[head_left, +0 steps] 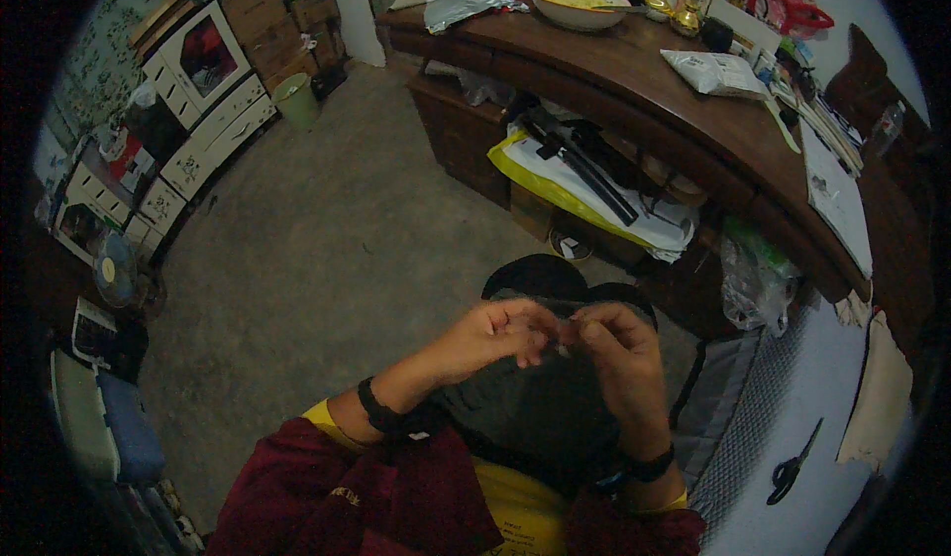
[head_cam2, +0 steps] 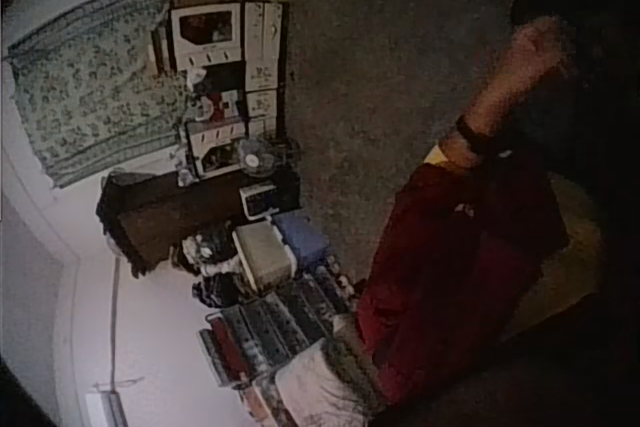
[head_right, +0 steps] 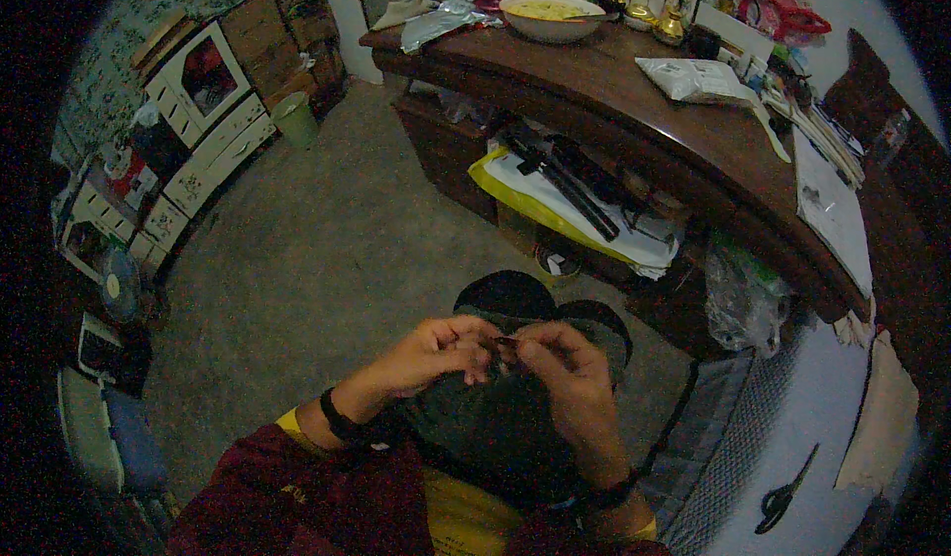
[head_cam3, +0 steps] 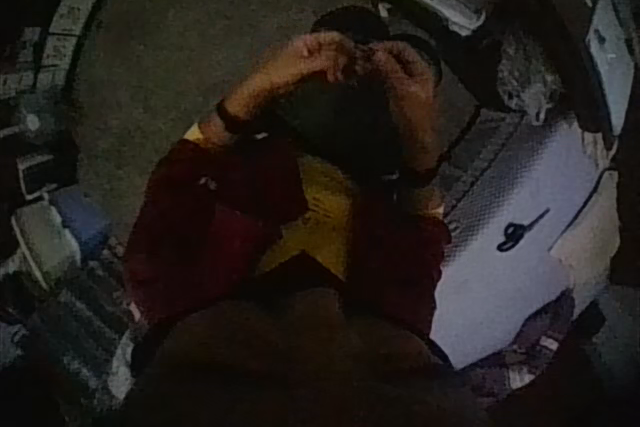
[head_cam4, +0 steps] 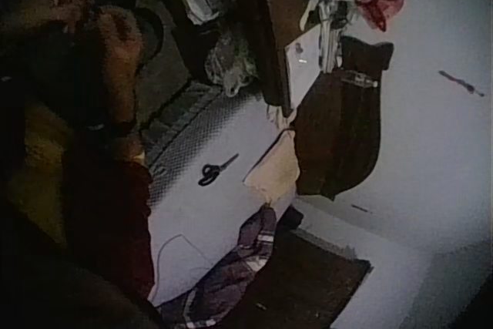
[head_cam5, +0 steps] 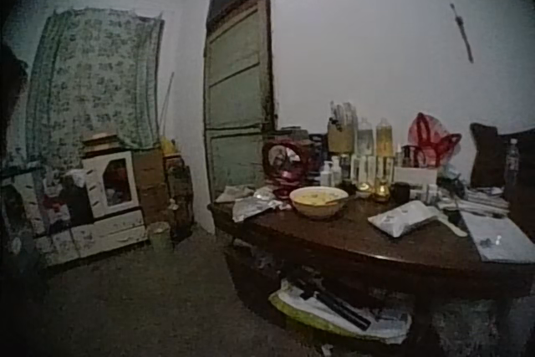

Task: The person sits on the floor and repeatedly picks up small white components, aligns them, and places them into a dark pouch. They occasionally pause to inspect the pouch or the parts before continuing the assembly.

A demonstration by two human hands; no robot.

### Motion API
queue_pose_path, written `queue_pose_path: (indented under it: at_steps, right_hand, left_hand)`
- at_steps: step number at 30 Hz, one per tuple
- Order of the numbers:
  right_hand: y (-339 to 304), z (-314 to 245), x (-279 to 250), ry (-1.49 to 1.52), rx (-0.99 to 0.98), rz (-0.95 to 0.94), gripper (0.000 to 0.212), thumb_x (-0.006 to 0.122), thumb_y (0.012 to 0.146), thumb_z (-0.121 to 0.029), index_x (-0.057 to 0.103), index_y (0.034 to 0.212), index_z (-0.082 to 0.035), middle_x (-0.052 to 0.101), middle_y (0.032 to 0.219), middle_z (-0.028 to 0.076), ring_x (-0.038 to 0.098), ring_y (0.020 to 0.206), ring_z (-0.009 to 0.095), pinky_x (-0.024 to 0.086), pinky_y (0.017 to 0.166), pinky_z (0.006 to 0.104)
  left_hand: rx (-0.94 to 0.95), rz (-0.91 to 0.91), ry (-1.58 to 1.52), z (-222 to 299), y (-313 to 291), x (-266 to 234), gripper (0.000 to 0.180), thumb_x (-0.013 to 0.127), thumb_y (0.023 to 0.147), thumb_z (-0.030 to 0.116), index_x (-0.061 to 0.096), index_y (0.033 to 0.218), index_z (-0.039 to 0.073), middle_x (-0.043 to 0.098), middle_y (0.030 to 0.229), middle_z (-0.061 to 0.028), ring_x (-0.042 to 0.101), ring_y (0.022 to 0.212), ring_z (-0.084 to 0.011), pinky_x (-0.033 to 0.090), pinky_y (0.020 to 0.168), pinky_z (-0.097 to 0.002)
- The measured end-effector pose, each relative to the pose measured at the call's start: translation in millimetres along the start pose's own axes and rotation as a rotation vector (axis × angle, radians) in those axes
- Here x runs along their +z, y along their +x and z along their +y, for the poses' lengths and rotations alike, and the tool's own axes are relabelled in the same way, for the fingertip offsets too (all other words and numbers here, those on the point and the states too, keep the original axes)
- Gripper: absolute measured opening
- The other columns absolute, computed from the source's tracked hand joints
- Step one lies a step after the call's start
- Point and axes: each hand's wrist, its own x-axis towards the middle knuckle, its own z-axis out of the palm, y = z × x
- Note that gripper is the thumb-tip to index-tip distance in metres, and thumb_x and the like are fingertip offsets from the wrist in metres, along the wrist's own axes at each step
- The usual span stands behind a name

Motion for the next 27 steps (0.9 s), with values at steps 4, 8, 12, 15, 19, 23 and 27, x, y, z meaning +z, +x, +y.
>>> queue_pose_path:
  at_steps: [4, 8, 12, 15, 19, 23, 27]
  right_hand:
    - [0, 1, -2, 0.022, -0.002, -0.016, 0.012, 0.059, 0.088, -0.008, 0.062, 0.096, 0.0, 0.063, 0.096, 0.007, 0.059, 0.086, 0.015, 0.046, 0.082, 0.0282]
    - [2, 7, -1, 0.05, -0.033, -0.039, 0.012, 0.058, 0.089, -0.009, 0.061, 0.096, 0.0, 0.063, 0.098, 0.007, 0.058, 0.087, 0.014, 0.045, 0.082, 0.0276]
    - [1, 4, -2, -0.039, -0.071, 0.031, 0.01, 0.058, 0.088, -0.007, 0.061, 0.094, -0.001, 0.063, 0.097, 0.007, 0.058, 0.089, 0.014, 0.045, 0.083, 0.0282]
    - [1, -4, -3, -0.041, -0.081, 0.068, 0.008, 0.054, 0.087, -0.005, 0.06, 0.089, 0.0, 0.061, 0.093, 0.009, 0.059, 0.089, 0.018, 0.045, 0.084, 0.0317]
    - [-2, -13, 1, -0.043, -0.089, 0.109, 0.008, 0.054, 0.086, -0.005, 0.06, 0.086, 0.0, 0.061, 0.089, 0.008, 0.058, 0.086, 0.017, 0.045, 0.081, 0.0306]
    - [-9, -21, 8, -0.164, -0.038, 0.112, 0.011, 0.059, 0.086, -0.011, 0.062, 0.088, -0.001, 0.063, 0.083, 0.005, 0.059, 0.079, 0.012, 0.046, 0.075, 0.0261]
    - [-14, -27, 19, -0.34, 0.009, 0.095, 0.013, 0.063, 0.087, -0.013, 0.064, 0.089, 0.0, 0.064, 0.075, 0.003, 0.058, 0.067, 0.008, 0.047, 0.064, 0.0215]
  left_hand:
    - [-0.088, -0.101, -0.049, -1, 0, 8, 0.034, 0.064, 0.087, 0.017, 0.058, 0.118, 0.003, 0.064, 0.095, -0.0032, 0.059, 0.076, -0.0077, 0.047, 0.065, -0.0208]
    - [-0.195, -0.065, 0.122, -4, 2, 11, 0.024, 0.067, 0.085, 0.016, 0.065, 0.106, 0.004, 0.065, 0.086, -0.0014, 0.059, 0.075, -0.0069, 0.046, 0.062, -0.0208]
    - [-0.017, -0.015, 0.467, -15, 2, 11, 0.021, 0.069, 0.082, 0.017, 0.068, 0.099, 0.004, 0.065, 0.081, -0.004, 0.058, 0.071, -0.0081, 0.046, 0.06, -0.0223]
    - [0.302, -0.031, 0.73, -23, 5, 12, 0.025, 0.071, 0.08, 0.015, 0.067, 0.102, 0.004, 0.063, 0.086, -0.0063, 0.057, 0.069, -0.0092, 0.046, 0.06, -0.023]
    - [0.19, 0.033, 0.729, -16, -4, 9, 0.03, 0.068, 0.08, 0.012, 0.065, 0.109, 0.005, 0.059, 0.098, -0.0065, 0.054, 0.067, -0.0094, 0.045, 0.062, -0.0227]
    - [0.14, 0.103, 0.327, 16, -12, -8, 0.031, 0.064, 0.085, 0.011, 0.062, 0.116, 0.005, 0.058, 0.108, -0.0026, 0.052, 0.074, -0.0083, 0.044, 0.067, -0.022]
    - [0.142, 0.129, 0.112, 42, -24, -6, 0.037, 0.056, 0.087, 0.004, 0.054, 0.124, 0.003, 0.057, 0.114, -0.0038, 0.053, 0.079, -0.0061, 0.045, 0.071, -0.0198]
